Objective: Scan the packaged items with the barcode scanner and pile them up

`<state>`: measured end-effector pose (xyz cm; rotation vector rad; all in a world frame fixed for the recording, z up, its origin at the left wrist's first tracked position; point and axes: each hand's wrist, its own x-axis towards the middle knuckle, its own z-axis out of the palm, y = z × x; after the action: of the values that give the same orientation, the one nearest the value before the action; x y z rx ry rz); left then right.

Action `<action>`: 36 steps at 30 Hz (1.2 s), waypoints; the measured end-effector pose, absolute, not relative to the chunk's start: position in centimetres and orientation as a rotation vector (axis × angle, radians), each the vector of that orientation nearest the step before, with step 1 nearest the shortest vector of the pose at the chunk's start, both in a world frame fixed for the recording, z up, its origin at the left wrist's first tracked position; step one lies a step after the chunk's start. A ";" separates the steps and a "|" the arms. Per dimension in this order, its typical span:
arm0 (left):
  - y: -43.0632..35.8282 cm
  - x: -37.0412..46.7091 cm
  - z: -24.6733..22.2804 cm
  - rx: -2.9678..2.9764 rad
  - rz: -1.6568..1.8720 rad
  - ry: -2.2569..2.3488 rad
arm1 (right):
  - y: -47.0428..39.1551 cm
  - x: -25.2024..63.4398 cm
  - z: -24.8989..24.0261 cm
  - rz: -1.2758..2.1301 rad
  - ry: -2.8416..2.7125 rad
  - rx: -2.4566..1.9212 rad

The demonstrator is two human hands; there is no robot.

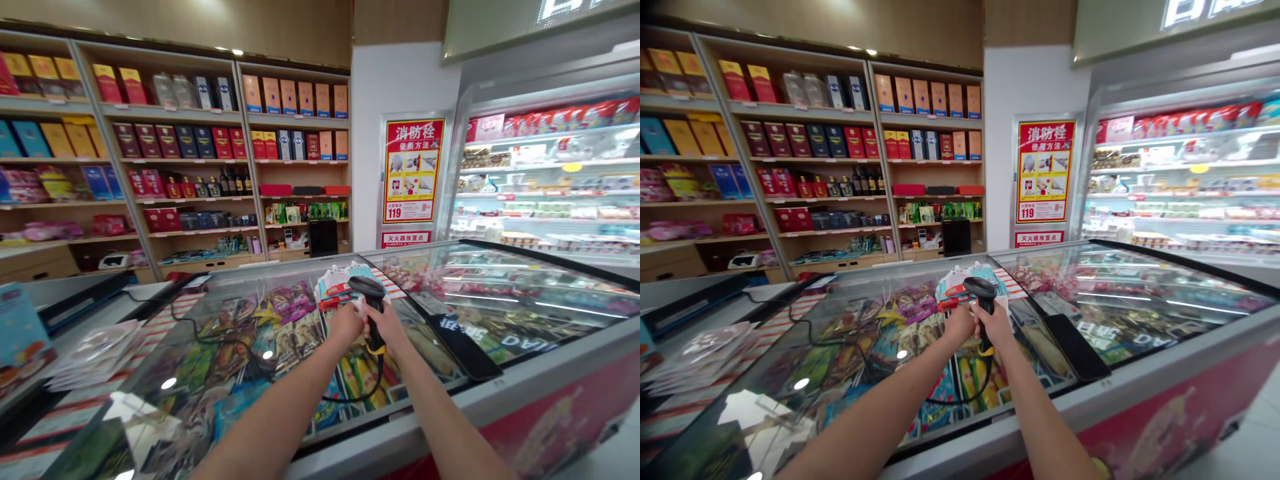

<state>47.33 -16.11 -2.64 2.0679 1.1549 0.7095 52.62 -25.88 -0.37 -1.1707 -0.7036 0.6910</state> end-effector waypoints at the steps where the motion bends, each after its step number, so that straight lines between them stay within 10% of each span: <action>1: -16.2 47.5 -2.5 2.063 0.699 1.170 | -26.0 52.7 -0.4 0.691 -0.693 -1.171; 10: -13.9 46.0 -2.8 1.892 0.712 0.929 | -26.0 52.7 -0.7 0.698 -0.664 -1.205; 20: -7.2 39.2 -3.5 1.432 1.473 1.144 | -23.1 50.2 1.9 0.750 -0.759 -1.205; 36: -6.1 38.1 -4.9 1.382 1.457 1.282 | -22.4 48.3 -0.9 0.914 -0.862 -1.384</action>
<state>38.12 -6.08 -4.89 1.3821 1.2825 1.4566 48.26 -22.44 -0.93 -1.3839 -0.8622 0.9141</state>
